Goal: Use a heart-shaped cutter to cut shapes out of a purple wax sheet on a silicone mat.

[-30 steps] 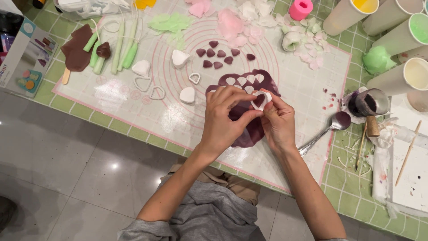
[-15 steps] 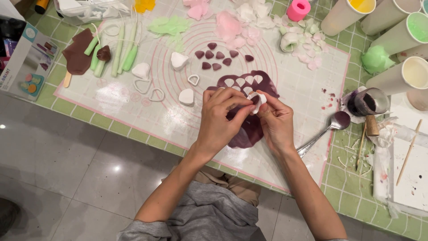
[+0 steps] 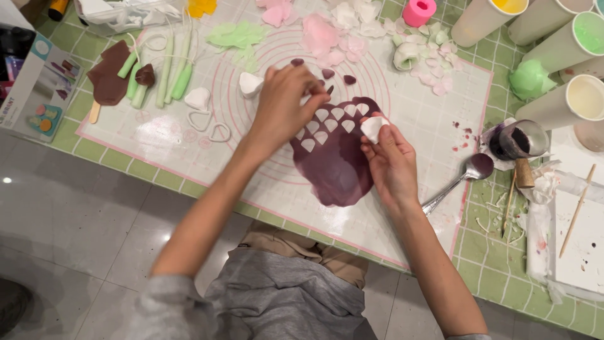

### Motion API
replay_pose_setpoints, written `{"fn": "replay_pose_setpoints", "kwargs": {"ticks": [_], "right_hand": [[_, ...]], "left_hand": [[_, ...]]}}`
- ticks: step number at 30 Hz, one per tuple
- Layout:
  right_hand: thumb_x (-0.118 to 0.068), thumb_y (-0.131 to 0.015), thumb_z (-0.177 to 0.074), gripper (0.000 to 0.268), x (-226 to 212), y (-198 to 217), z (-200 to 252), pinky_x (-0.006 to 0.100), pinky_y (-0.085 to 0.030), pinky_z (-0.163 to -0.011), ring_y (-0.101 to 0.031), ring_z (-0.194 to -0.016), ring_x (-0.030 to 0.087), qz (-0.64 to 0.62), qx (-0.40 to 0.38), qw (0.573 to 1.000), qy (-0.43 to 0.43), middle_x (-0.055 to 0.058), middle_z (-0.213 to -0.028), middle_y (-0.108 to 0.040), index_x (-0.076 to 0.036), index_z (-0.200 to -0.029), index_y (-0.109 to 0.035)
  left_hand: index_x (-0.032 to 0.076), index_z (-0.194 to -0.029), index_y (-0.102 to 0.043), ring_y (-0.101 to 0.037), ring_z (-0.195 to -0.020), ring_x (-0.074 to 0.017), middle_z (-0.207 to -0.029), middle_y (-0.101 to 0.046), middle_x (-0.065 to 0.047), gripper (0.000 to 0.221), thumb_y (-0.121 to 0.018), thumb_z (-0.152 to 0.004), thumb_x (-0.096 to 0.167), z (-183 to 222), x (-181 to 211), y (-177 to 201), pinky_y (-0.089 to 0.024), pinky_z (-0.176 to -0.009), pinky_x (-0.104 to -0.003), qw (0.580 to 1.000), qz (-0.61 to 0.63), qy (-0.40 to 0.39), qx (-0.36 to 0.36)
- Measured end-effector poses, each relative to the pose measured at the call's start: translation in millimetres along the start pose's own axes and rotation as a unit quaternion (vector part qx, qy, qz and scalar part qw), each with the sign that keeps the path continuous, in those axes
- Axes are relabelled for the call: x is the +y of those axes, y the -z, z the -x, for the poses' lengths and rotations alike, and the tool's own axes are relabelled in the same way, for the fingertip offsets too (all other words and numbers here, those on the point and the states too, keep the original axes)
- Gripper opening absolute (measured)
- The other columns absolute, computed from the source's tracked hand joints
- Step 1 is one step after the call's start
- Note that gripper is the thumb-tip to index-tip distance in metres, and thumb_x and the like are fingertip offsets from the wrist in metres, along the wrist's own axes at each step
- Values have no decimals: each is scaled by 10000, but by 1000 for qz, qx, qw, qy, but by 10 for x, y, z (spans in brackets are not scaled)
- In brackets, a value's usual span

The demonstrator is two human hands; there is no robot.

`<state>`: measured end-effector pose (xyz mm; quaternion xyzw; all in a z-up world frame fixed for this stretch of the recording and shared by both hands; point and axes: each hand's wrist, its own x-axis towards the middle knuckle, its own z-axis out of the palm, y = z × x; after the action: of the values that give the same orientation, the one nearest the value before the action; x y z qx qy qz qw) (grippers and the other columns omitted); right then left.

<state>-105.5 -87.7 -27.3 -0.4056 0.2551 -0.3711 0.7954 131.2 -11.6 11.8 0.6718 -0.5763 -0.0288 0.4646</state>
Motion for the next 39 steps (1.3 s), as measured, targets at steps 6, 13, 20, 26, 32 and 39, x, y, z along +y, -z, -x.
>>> {"fn": "replay_pose_setpoints", "kwargs": {"ticks": [6,13,20,26,32,39], "right_hand": [[-287,-655,-1032,414,-66,36,-53,275,-525,-877,-650,-963,134,-9,44,999,13,88,-1222,-706,-31,-1354,-615],[-308,-658,-1030,446,-128,48,-66,283,-521,-893,-643,-993,137,-8,59,998,17,79,-1229,-710,-34,-1377,-601],[-231,-470,-1039,384,-251,32,-77,318,-531,-935,-659,-1059,203,-28,58,995,74,115,-1245,-628,-46,-1366,-553],[-265,-436,-1091,287,-207,74,-73,324,-500,-827,-610,-972,184,7,31,992,122,95,-1185,-610,-38,-1183,-585],[-192,-531,-1090,160,-178,77,-111,298,-466,-744,-584,-879,162,79,57,988,120,59,-1084,-586,-52,-1135,-595],[-219,-559,-1081,173,-153,74,-103,265,-466,-705,-578,-825,126,132,79,980,129,39,-1024,-614,-58,-1103,-617]], "left_hand": [[65,-779,-756,-632,-929,-265,-849,-686,-92,101,-807,-804,148,-488,-415,-508,-393,-896,-432,975,-153,-132,-92],[71,-729,-757,-647,-957,-257,-878,-699,-97,37,-794,-733,71,-427,-381,-614,-418,-936,-431,942,-259,-196,-86],[56,-872,-801,-649,-874,-279,-824,-721,-135,137,-827,-740,83,-300,-495,130,-380,-891,-465,981,-168,-47,-83],[55,-906,-800,-656,-879,-276,-800,-724,-123,109,-818,-816,113,58,-310,569,-382,-921,-431,974,-184,26,-133],[26,-970,-782,-638,-918,-304,-857,-708,-131,259,-848,-795,206,340,-147,631,-387,-883,-437,976,-170,42,-133],[-10,-942,-770,-625,-983,-333,-972,-681,-164,253,-834,-749,142,312,-377,341,-417,-866,-462,977,-200,22,-67]]}}
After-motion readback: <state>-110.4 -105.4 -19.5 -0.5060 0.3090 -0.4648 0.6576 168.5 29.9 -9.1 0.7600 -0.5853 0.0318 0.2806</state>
